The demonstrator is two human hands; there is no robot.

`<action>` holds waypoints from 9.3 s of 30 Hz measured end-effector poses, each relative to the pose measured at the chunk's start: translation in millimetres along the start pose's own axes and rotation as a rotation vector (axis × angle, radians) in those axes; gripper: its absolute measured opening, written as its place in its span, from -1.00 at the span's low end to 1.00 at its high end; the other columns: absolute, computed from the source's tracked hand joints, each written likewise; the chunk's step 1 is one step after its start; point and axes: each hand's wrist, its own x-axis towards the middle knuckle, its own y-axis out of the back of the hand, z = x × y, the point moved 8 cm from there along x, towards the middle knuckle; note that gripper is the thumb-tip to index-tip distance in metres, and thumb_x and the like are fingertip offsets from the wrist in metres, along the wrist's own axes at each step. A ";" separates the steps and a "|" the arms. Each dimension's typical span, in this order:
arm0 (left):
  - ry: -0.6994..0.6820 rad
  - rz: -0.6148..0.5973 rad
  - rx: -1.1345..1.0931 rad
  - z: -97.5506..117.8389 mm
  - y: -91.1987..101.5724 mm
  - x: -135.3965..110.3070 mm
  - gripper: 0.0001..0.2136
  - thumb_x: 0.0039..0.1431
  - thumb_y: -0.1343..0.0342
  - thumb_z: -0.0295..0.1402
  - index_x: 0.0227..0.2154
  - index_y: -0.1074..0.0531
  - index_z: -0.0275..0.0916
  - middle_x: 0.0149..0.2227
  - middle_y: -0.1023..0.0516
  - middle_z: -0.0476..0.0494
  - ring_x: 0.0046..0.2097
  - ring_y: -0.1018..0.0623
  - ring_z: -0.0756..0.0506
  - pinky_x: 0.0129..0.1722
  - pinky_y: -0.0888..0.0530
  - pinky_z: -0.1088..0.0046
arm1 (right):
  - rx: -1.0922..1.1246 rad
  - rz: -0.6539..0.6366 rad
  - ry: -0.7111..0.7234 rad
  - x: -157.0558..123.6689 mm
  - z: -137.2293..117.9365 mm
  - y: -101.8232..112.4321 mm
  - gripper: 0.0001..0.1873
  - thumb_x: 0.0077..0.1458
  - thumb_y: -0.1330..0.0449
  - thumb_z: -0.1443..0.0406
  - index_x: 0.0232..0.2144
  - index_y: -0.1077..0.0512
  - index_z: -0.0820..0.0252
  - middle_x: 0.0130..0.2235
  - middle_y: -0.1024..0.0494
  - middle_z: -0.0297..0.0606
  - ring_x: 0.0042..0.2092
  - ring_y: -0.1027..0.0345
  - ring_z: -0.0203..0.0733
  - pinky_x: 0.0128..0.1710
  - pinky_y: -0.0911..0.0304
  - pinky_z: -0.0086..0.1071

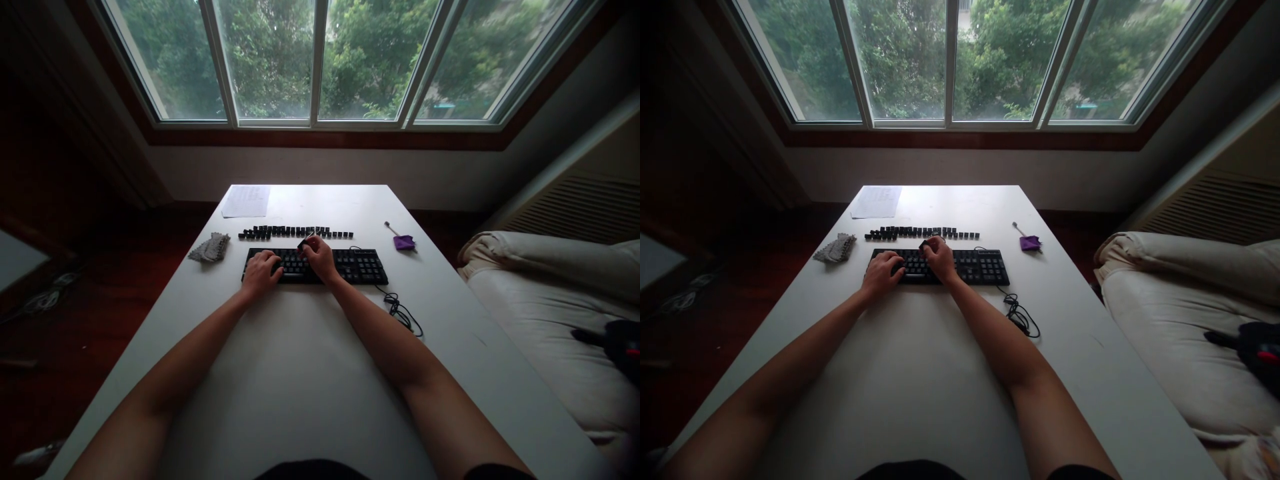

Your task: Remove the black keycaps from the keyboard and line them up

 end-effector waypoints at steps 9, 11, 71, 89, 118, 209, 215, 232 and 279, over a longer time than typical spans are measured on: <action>-0.060 -0.031 0.008 13.5 -1.4 -5.7 -0.60 0.24 -0.16 -0.05 0.04 -0.46 -0.14 0.00 -0.48 -0.24 0.05 -0.42 -0.30 0.04 -0.36 0.10 | -0.092 -0.071 0.064 -0.8 -10.6 -3.7 -0.70 0.22 -0.16 0.14 -0.07 -0.51 0.11 -0.31 -0.66 -0.27 -0.30 -0.59 -0.15 -0.29 -0.44 -0.33; -0.075 -0.051 0.004 14.3 -1.2 -5.6 -0.55 0.21 -0.18 -0.01 0.05 -0.45 -0.15 0.02 -0.48 -0.25 0.05 -0.42 -0.30 0.05 -0.36 0.09 | -0.114 -0.080 0.093 -1.4 -13.5 -5.3 -0.69 0.22 -0.16 0.16 -0.06 -0.53 0.11 -0.32 -0.66 -0.27 -0.28 -0.59 -0.14 -0.24 -0.44 -0.32; -0.081 -0.038 -0.081 4.0 7.0 -4.9 -0.63 0.31 -0.10 -0.12 0.11 -0.44 -0.10 0.05 -0.54 -0.20 0.09 -0.49 -0.27 0.17 -0.34 0.08 | -0.017 -0.159 -0.011 -6.3 -13.7 1.0 -0.84 0.01 -0.23 0.25 -0.29 -0.46 0.10 -0.42 -0.62 -0.32 -0.31 -0.58 -0.08 -0.25 -0.45 -0.23; -0.052 0.003 -0.084 3.0 7.1 -4.1 -0.77 0.37 -0.02 -0.26 -0.05 -0.54 -0.09 -0.06 -0.58 -0.15 0.00 -0.50 -0.22 0.03 -0.38 0.15 | 0.014 -0.271 -0.037 -31.1 -19.2 -28.5 -0.85 0.01 -0.19 0.24 -0.32 -0.42 0.12 -0.44 -0.61 -0.37 -0.36 -0.54 -0.16 -0.27 -0.44 -0.31; -0.144 -0.007 -0.136 5.4 8.1 -6.1 -0.80 0.33 -0.08 -0.27 -0.06 -0.53 -0.11 -0.09 -0.57 -0.14 -0.03 -0.49 -0.20 0.03 -0.41 0.16 | 0.253 -0.069 -0.179 -11.6 3.4 0.5 -0.84 -0.04 -0.16 0.21 -0.38 -0.31 0.12 -0.57 -0.52 -0.39 -0.58 -0.36 -0.27 -0.56 -0.28 -0.45; 0.190 -0.111 0.136 -86.3 -43.4 121.1 -0.77 0.08 -0.20 -0.32 -0.17 -0.56 -0.11 -0.01 -0.45 -0.29 0.10 -0.30 -0.38 0.08 -0.29 0.00 | 0.112 -0.199 -0.022 -37.5 -12.4 -22.6 -0.86 0.01 -0.15 0.24 -0.32 -0.34 0.11 -0.53 -0.52 -0.41 -0.50 -0.40 -0.24 -0.44 -0.29 -0.41; 0.161 -0.138 0.185 -82.8 -44.1 121.9 -0.80 0.13 -0.16 -0.33 -0.18 -0.56 -0.11 -0.01 -0.44 -0.27 0.10 -0.30 -0.35 0.07 -0.30 0.05 | 0.102 -0.200 -0.016 -37.5 -11.9 -23.0 -0.87 0.03 -0.15 0.23 -0.33 -0.34 0.12 -0.53 -0.53 -0.41 -0.50 -0.40 -0.24 -0.45 -0.30 -0.41; 0.140 -0.036 0.155 -71.3 -24.3 100.5 -0.81 0.21 -0.09 -0.38 -0.19 -0.57 -0.13 -0.03 -0.46 -0.26 0.09 -0.33 -0.33 0.04 -0.32 0.06 | 0.162 -0.223 -0.036 -37.3 -14.4 -23.4 -0.85 0.02 -0.17 0.22 -0.32 -0.36 0.12 -0.52 -0.52 -0.41 -0.48 -0.41 -0.24 -0.40 -0.32 -0.38; -0.164 -0.130 0.029 31.9 -8.8 -0.5 -0.50 0.21 -0.18 -0.06 0.15 -0.38 -0.17 0.10 -0.41 -0.28 0.11 -0.38 -0.32 0.16 -0.31 0.05 | 0.111 0.061 -0.065 -8.8 -4.7 15.0 -0.78 0.10 -0.12 0.11 -0.29 -0.33 0.11 -0.43 -0.51 -0.37 -0.48 -0.42 -0.21 -0.47 -0.28 -0.37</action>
